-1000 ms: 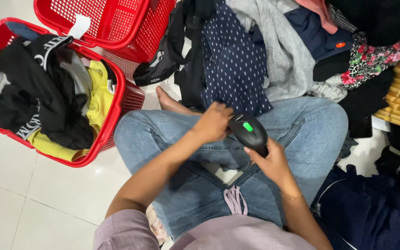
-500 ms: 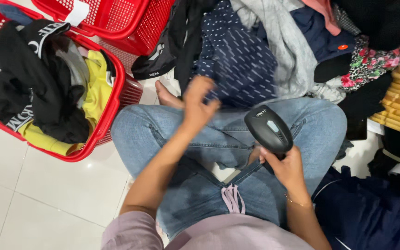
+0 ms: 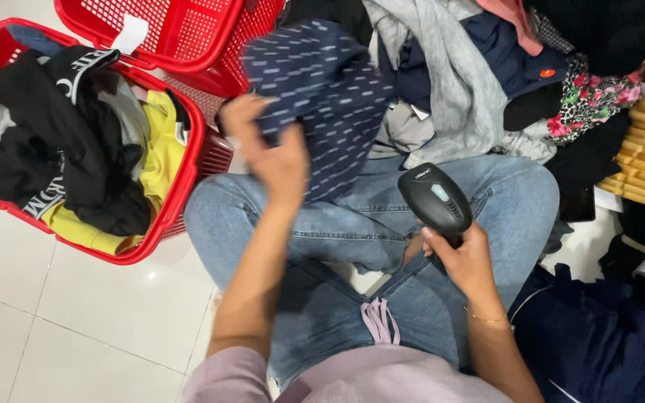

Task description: The person scans barcode tags on clothing items using a handheld barcode scanner while sitting on the floor next to red baskets and piles of garments.

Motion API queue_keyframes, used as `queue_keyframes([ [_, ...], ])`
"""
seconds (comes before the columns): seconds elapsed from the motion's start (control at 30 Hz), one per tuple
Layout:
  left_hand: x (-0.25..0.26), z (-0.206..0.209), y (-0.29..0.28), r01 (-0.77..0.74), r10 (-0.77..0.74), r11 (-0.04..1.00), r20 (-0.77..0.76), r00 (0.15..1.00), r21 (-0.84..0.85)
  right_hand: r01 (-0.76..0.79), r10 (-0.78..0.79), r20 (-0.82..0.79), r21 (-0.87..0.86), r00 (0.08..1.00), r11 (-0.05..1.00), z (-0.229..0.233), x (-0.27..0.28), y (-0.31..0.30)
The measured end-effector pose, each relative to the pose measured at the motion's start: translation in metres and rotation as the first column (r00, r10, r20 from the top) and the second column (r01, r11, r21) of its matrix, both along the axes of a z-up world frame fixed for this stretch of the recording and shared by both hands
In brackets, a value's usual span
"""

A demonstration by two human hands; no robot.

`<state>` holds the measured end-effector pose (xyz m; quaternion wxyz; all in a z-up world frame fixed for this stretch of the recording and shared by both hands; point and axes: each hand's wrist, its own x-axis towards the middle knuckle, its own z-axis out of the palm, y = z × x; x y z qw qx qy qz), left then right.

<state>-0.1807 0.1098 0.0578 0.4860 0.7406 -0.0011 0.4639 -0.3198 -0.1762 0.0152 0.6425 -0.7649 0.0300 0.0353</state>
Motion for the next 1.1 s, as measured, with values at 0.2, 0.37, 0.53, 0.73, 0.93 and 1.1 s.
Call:
queue_keyframes([
  [0.2, 0.033, -0.098, -0.116, 0.73, -0.667, 0.678, -0.348, 0.659, 0.083, 0.012, -0.012, 0.004, 0.049, 1.0, 0.999, -0.001, -0.008, 0.002],
  [0.37, 0.004, -0.132, -0.116, 0.762, -0.487, 0.567, -0.618, 0.617, 0.313, 0.015, -0.015, 0.017, 0.001, 1.0, 1.0, 0.004, -0.011, 0.004],
  [0.53, 0.026, -0.097, -0.04, 0.556, -0.476, 0.815, -0.358, 0.803, 0.165, -0.017, 0.017, 0.0, 0.043, 1.0, 0.999, -0.008, -0.009, 0.001],
  [0.73, 0.107, -0.073, 0.037, -0.036, 0.205, 0.944, -0.5, 0.841, 0.328, 0.013, -0.021, -0.161, -0.046, 0.987, 0.999, 0.008, -0.013, 0.007],
  [0.93, 0.166, -0.083, 0.046, 0.202, 0.079, 0.959, -0.874, 0.48, 0.198, -0.046, 0.033, -0.093, -0.138, 0.995, 0.989, 0.014, -0.022, 0.008],
  [1.1, 0.155, -0.119, 0.051, 0.264, 0.047, 0.954, -0.936, 0.349, 0.146, 0.018, -0.019, -0.088, -0.013, 0.996, 1.0, -0.002, -0.019, 0.01],
])
